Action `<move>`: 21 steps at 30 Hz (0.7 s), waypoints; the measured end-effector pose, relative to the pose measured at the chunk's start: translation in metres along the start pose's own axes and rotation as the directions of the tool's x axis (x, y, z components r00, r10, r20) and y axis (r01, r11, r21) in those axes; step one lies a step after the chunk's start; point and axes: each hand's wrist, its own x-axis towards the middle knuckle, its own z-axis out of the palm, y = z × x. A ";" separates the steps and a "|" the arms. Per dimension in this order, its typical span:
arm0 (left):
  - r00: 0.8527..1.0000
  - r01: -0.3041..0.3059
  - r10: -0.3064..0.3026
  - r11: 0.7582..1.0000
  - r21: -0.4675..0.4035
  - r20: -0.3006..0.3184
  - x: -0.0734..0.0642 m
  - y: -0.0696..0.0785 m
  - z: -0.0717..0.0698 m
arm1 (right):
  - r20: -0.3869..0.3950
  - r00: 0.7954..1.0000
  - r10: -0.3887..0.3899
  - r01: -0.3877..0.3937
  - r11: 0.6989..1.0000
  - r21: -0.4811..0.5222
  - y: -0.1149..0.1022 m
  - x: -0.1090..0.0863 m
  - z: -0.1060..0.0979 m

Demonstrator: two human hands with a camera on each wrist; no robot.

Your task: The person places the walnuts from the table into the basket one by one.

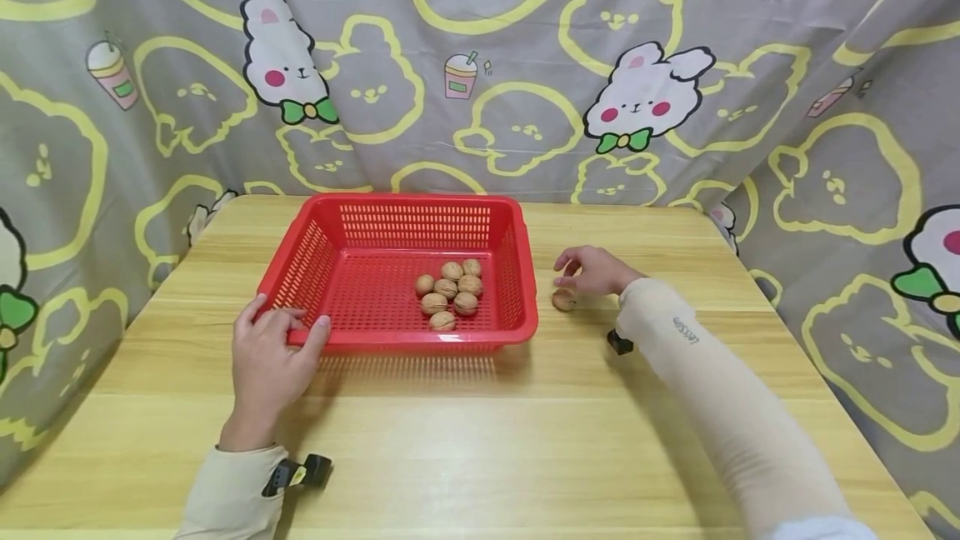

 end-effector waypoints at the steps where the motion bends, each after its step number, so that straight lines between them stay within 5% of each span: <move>1: 1.000 0.000 0.000 1.000 0.001 0.000 0.000 0.000 0.000 | 0.012 1.000 0.002 -0.002 1.000 -0.004 0.003 0.000 0.003; 9: 1.000 0.002 -0.002 1.000 0.002 -0.002 0.000 0.002 -0.001 | 0.047 0.999 -0.014 0.015 1.000 -0.026 0.018 0.006 0.017; 21: 1.000 0.013 -0.013 1.000 0.010 0.011 -0.001 0.001 -0.001 | 0.019 1.000 0.012 -0.011 1.000 -0.022 0.011 0.005 0.010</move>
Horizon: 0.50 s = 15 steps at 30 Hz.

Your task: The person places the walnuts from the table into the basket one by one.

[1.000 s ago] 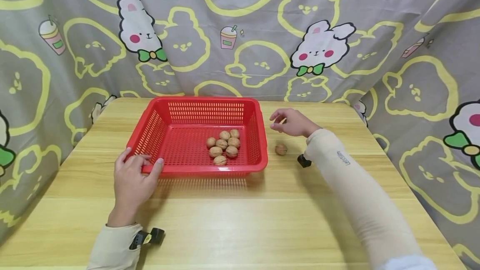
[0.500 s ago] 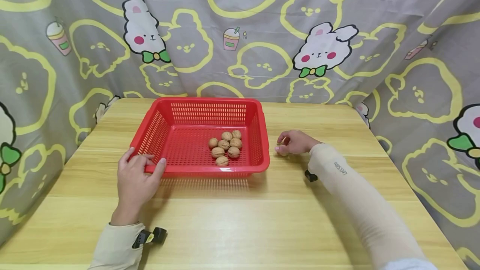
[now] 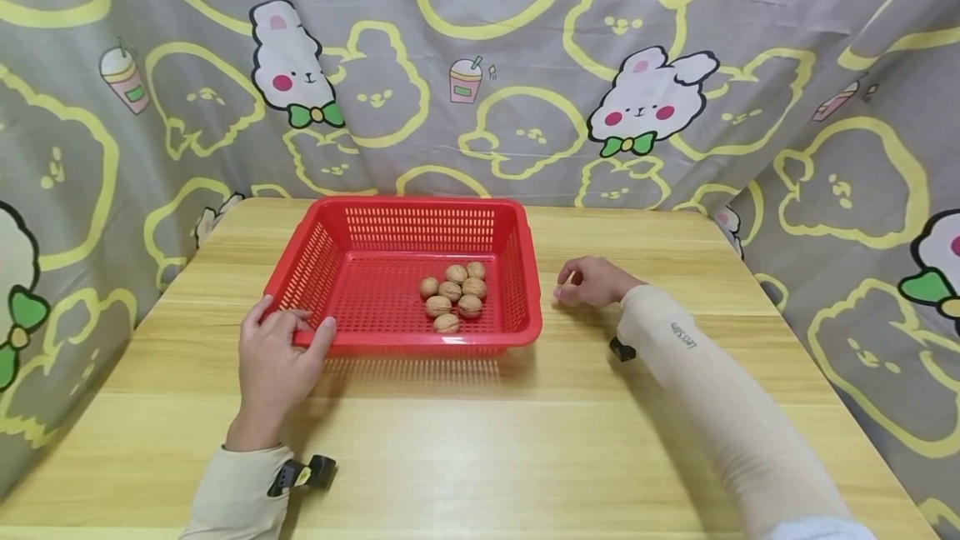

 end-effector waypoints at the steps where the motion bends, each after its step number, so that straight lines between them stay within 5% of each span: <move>1: 1.000 0.002 -0.002 1.000 0.000 0.001 0.000 0.000 0.000 | -0.005 1.000 -0.001 0.001 1.000 -0.003 0.000 0.000 -0.001; 15: 1.000 -0.009 0.009 1.000 0.005 -0.002 0.000 -0.001 0.000 | -0.063 0.998 -0.013 0.020 0.994 0.105 -0.018 -0.004 -0.027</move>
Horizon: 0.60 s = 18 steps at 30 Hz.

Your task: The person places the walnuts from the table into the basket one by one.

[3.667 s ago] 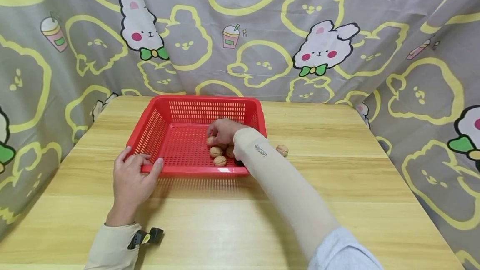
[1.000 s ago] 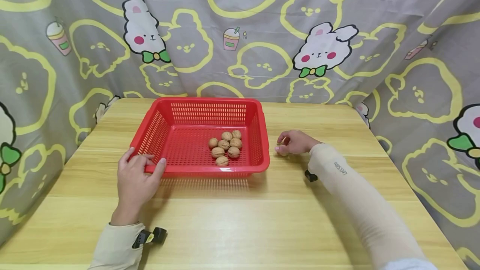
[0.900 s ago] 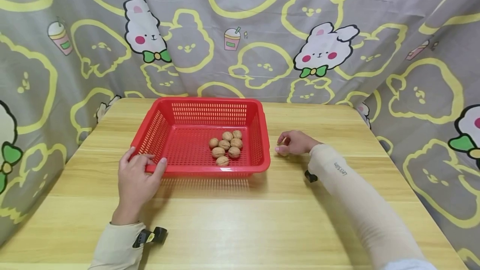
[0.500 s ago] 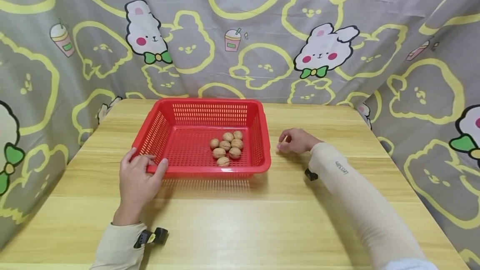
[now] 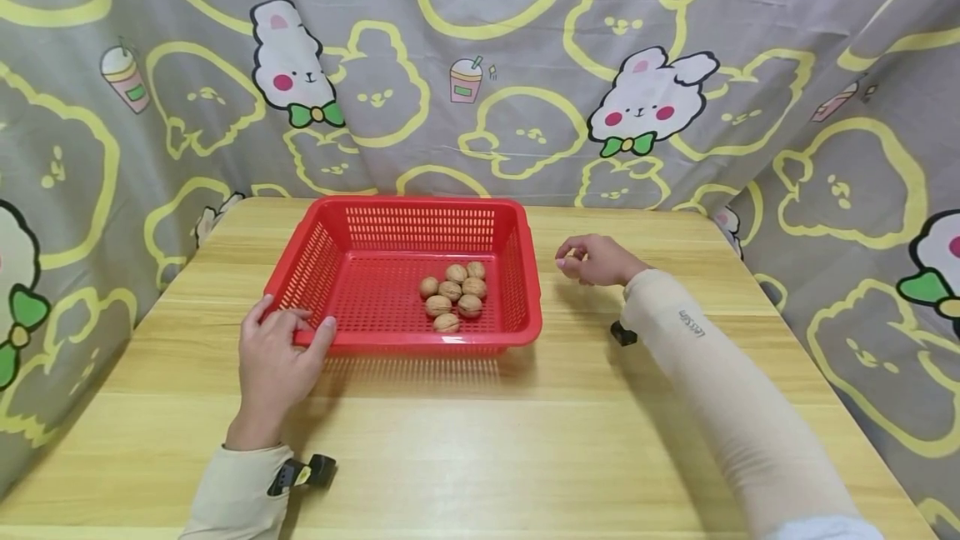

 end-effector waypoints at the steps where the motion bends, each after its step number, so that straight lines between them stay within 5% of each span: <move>1: 1.000 0.000 0.000 1.000 0.001 0.000 0.000 0.000 0.000 | -0.017 1.000 -0.006 0.006 1.000 0.001 -0.003 0.000 -0.003; 18: 0.999 0.034 -0.035 0.999 0.003 0.021 0.001 0.003 -0.002 | -0.139 0.987 -0.081 0.084 0.996 0.012 -0.052 0.007 -0.028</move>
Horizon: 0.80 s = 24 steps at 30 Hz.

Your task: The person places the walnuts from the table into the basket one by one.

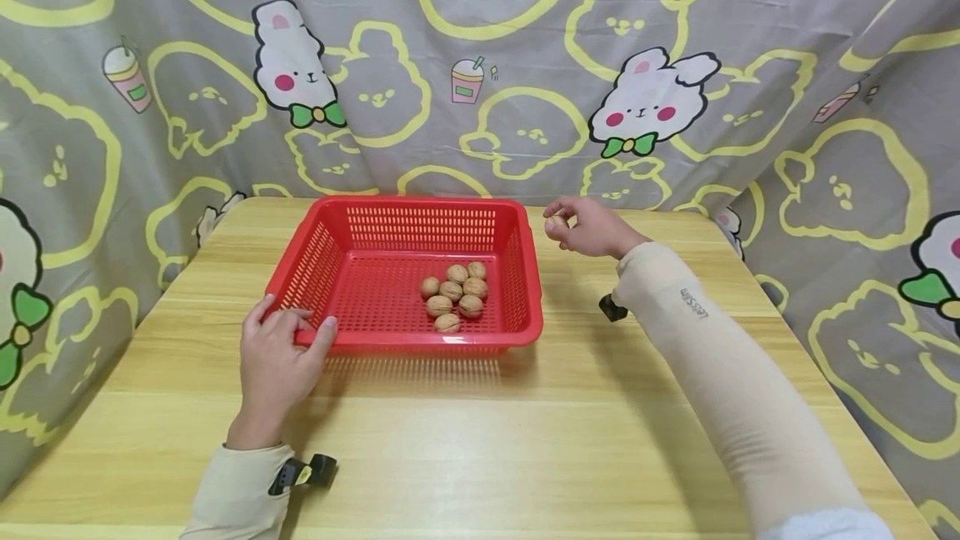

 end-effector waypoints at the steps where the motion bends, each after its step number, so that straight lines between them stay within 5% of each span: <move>1: 1.000 0.002 -0.002 1.000 0.000 -0.001 0.000 0.000 0.000 | -0.005 1.000 -0.003 0.003 1.000 0.005 -0.004 0.001 -0.001; 9: 1.000 -0.012 0.012 1.000 -0.006 -0.015 -0.001 -0.001 0.001 | -0.024 1.000 -0.010 0.010 1.000 0.002 -0.035 0.007 -0.002; 16: 0.999 -0.031 0.031 1.000 -0.005 -0.020 0.000 -0.001 0.002 | -0.007 1.000 -0.018 0.019 0.988 0.150 -0.051 0.016 0.011; 24: 0.999 -0.039 0.039 0.999 -0.001 -0.030 -0.001 -0.001 0.001 | -0.035 0.996 -0.086 0.091 0.977 0.194 -0.068 0.032 0.026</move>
